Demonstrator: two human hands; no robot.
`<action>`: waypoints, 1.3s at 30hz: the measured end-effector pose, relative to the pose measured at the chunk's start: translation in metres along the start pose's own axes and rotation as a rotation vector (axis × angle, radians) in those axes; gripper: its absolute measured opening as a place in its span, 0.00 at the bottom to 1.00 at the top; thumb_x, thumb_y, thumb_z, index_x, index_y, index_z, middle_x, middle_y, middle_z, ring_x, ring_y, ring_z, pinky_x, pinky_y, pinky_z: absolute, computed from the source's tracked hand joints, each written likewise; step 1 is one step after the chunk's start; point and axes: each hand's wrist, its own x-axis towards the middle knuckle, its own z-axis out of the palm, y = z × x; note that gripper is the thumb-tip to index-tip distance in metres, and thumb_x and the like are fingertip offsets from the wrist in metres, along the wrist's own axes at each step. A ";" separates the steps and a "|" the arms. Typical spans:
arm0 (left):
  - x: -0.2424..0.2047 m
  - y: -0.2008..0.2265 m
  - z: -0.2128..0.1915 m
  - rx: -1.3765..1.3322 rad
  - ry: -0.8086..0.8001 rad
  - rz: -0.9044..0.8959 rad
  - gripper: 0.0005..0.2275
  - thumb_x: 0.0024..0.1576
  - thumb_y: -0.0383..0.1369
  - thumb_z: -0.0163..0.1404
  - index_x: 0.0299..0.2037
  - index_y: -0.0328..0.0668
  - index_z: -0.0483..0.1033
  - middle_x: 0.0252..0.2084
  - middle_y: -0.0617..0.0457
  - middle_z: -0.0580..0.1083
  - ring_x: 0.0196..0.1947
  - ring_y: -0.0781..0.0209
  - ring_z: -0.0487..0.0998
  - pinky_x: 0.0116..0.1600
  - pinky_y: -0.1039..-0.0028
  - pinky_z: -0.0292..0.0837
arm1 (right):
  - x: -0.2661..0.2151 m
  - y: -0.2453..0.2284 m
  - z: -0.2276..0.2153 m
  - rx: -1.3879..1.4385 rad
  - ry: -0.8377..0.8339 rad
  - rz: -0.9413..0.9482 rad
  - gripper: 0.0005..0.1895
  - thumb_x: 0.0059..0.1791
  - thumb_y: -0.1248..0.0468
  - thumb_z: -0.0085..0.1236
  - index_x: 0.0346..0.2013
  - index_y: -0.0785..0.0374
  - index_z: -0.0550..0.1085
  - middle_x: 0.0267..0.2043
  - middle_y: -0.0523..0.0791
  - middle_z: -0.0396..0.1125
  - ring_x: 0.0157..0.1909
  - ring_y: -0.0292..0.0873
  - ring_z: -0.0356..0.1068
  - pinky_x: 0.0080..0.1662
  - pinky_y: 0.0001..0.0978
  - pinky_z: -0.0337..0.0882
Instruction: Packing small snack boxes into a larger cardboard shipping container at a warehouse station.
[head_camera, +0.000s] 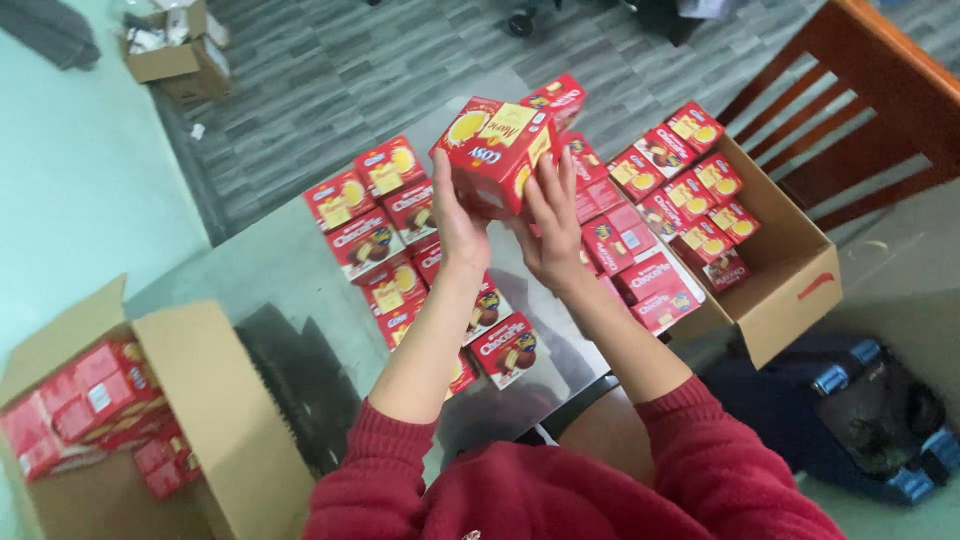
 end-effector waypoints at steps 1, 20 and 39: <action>-0.005 0.013 -0.007 -0.009 0.004 0.015 0.33 0.60 0.62 0.58 0.65 0.50 0.69 0.57 0.53 0.72 0.62 0.56 0.73 0.67 0.57 0.70 | 0.002 -0.010 0.008 0.013 -0.004 -0.012 0.34 0.57 0.69 0.68 0.78 0.65 0.67 0.84 0.62 0.52 0.82 0.83 0.39 0.76 0.83 0.47; -0.093 0.169 -0.292 -0.517 -0.131 0.435 0.23 0.64 0.52 0.61 0.62 0.46 0.80 0.55 0.45 0.83 0.55 0.47 0.86 0.62 0.52 0.83 | 0.047 -0.291 0.154 0.751 -0.200 0.510 0.35 0.66 0.52 0.40 0.88 0.53 0.50 0.74 0.52 0.48 0.64 0.47 0.48 0.61 0.45 0.56; -0.237 0.284 -0.529 -0.388 0.509 0.136 0.29 0.59 0.53 0.61 0.60 0.36 0.74 0.50 0.39 0.82 0.51 0.35 0.85 0.54 0.27 0.82 | -0.063 -0.433 0.380 0.426 -0.923 0.775 0.34 0.46 0.52 0.82 0.65 0.50 0.79 0.57 0.51 0.72 0.60 0.55 0.78 0.58 0.53 0.81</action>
